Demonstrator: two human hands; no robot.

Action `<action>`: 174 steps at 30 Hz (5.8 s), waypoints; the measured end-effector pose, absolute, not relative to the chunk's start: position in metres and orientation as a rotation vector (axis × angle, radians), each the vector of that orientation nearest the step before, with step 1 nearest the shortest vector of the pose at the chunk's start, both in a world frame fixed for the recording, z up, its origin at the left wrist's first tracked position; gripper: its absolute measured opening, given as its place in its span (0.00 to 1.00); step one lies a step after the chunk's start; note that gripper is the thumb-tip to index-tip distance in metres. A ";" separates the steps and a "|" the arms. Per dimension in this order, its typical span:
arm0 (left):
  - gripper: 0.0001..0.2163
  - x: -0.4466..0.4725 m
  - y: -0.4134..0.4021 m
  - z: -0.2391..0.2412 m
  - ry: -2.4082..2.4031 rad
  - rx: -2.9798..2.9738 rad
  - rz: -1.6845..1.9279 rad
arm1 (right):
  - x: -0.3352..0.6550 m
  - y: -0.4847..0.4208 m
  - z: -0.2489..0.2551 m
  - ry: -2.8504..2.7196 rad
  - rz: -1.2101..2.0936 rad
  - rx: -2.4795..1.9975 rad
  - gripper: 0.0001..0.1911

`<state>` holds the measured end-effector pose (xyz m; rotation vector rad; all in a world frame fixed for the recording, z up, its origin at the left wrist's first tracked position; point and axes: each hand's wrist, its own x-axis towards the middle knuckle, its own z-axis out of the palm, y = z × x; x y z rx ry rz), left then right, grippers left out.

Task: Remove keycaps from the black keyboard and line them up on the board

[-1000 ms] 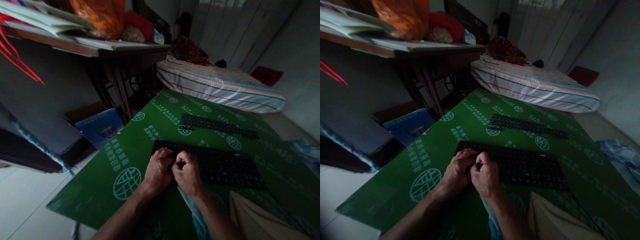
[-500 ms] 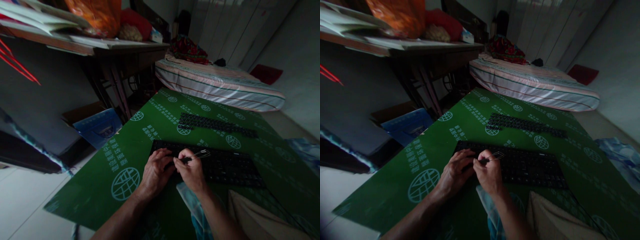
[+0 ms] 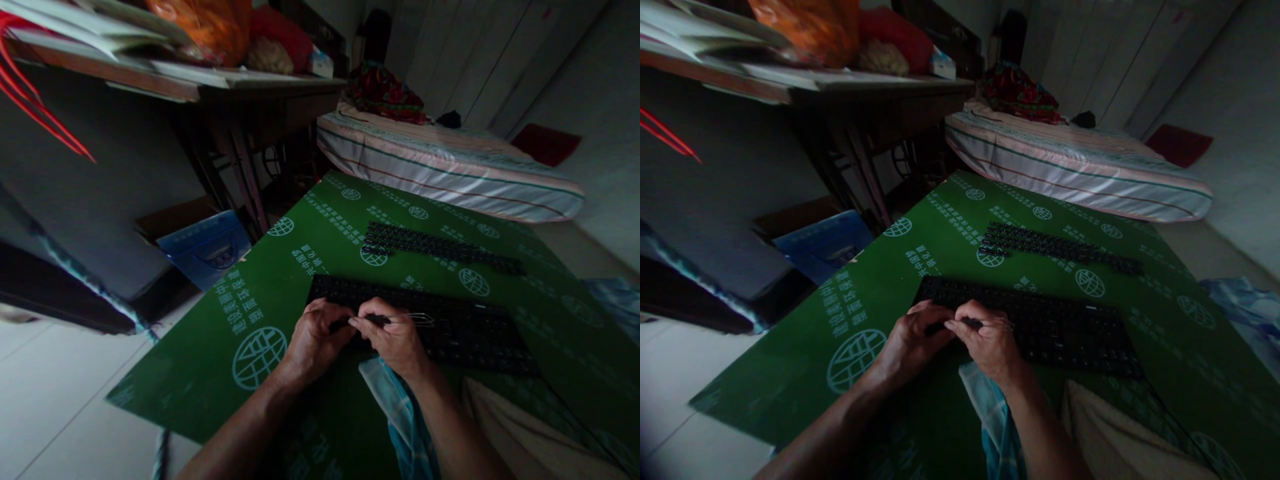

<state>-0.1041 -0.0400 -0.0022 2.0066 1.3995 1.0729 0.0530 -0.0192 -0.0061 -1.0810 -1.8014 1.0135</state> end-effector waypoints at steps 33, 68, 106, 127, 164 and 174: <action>0.05 -0.113 -0.045 -0.006 1.330 1.583 1.211 | 0.058 -0.019 0.000 -1.947 0.722 -0.842 0.09; 0.05 -0.114 -0.045 -0.005 1.457 1.869 1.061 | 0.120 0.078 -0.008 -1.955 0.448 -1.142 0.04; 0.05 -0.118 -0.041 -0.008 1.438 2.066 1.055 | 0.139 0.157 -0.045 -2.016 0.404 -1.304 0.10; 0.06 -0.115 -0.041 -0.005 1.439 2.045 1.069 | 0.140 0.158 -0.047 -2.015 0.396 -1.303 0.11; 0.08 -0.108 -0.043 -0.010 1.331 1.280 1.327 | 0.103 -0.023 0.023 -1.686 1.138 -1.355 0.13; 0.08 -0.107 -0.044 -0.014 1.334 1.331 1.316 | 0.079 -0.022 0.016 -1.771 1.253 -1.381 0.18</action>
